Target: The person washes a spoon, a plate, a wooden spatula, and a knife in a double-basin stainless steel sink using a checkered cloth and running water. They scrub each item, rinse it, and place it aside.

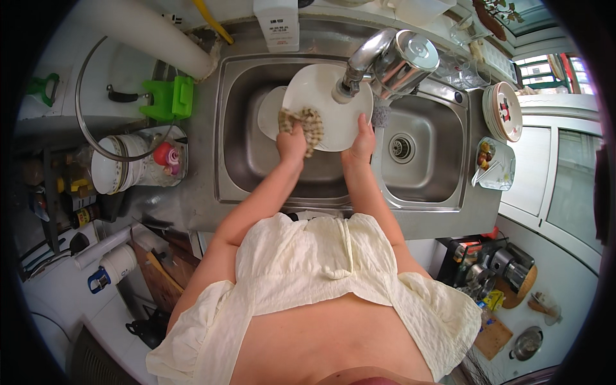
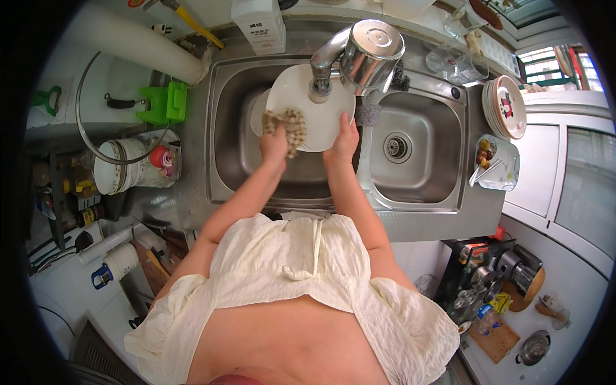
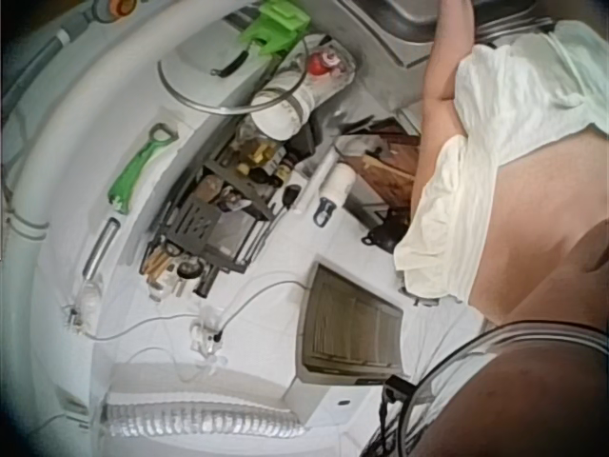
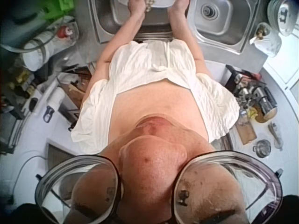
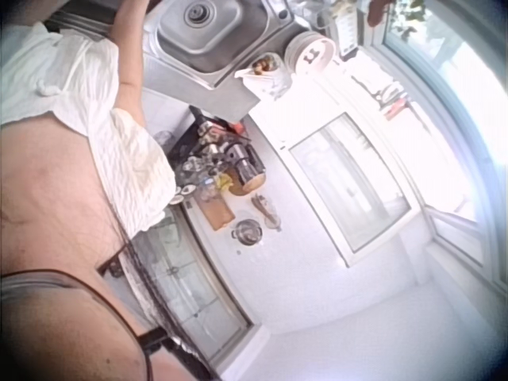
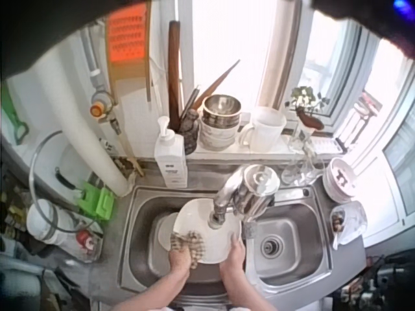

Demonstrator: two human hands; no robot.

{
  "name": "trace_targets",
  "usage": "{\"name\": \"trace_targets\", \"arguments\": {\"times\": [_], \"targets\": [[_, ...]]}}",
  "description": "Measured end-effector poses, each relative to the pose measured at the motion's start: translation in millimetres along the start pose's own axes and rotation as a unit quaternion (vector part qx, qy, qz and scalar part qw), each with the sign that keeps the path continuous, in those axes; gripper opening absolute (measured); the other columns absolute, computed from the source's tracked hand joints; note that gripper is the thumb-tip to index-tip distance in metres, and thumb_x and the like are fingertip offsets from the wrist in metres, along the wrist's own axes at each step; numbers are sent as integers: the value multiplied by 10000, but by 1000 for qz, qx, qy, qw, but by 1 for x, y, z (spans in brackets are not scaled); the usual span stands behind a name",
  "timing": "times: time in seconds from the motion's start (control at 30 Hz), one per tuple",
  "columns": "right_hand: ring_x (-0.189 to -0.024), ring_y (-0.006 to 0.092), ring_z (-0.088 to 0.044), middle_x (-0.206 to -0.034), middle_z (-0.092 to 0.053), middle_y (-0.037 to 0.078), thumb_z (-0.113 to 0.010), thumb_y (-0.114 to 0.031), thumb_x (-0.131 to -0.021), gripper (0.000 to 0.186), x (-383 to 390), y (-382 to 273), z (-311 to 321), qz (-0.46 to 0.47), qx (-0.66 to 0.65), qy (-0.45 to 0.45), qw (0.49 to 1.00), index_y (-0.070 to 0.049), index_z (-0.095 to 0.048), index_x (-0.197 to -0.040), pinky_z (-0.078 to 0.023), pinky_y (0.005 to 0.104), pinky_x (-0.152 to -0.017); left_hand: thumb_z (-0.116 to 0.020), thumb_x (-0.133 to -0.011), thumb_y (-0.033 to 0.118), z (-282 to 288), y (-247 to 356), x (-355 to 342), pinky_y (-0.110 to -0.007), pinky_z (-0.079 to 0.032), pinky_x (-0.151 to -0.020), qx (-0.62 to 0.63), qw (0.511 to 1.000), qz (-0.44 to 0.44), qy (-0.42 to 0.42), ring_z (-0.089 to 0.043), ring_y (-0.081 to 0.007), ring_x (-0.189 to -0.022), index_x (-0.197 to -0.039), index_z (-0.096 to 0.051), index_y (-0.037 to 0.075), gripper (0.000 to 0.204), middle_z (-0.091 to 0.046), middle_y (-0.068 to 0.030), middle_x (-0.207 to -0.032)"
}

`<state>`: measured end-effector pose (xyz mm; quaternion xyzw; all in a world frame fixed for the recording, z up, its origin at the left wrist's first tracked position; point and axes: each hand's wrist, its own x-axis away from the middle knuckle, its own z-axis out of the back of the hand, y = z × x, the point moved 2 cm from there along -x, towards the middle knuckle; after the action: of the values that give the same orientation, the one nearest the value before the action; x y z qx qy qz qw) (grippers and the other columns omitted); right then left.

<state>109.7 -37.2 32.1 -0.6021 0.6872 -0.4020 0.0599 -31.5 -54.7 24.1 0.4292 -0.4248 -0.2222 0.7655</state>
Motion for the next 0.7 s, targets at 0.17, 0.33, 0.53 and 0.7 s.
{"name": "trace_targets", "arguments": {"times": [0.17,0.33,0.53,0.7], "targets": [[-1092,242,-481,-1211,-480,102,-417,-182,-913,394,6,4,-15,2,84,-10,996,12,-364,-1252,-389,372,-924,-558,-824,201,5,-1,1,-318,-444,-580,110,993,-44,-7,-575,-187,-637,-888,-587,-79,289,-613,-121,-760],[-383,140,-484,-593,-580,89,-513,-301,-873,359,-1,5,-3,-170,431,-72,883,39,-585,-781,-386,255,-354,-561,-822,203,29,12,-37,-334,-433,-545,-6,990,-132,-42,-582,-191,-592,-796,-605,-74,281,-625,-128,-697],[-372,117,-422,-553,-506,43,-523,-290,-868,287,27,44,-25,-130,225,61,964,-6,-541,-841,-312,249,-320,-553,-830,200,1,11,3,-321,-425,-711,117,992,-17,38,-580,-207,-803,-967,-573,-69,303,-623,-137,-911],[-425,120,-469,-649,-571,97,-576,-283,-818,307,1,13,-12,-221,313,-44,923,19,-548,-867,-293,236,-321,-551,-833,177,23,-3,-40,-318,-430,-685,91,991,-64,-70,-574,-192,-786,-942,-588,-57,261,-624,-103,-881]]}}
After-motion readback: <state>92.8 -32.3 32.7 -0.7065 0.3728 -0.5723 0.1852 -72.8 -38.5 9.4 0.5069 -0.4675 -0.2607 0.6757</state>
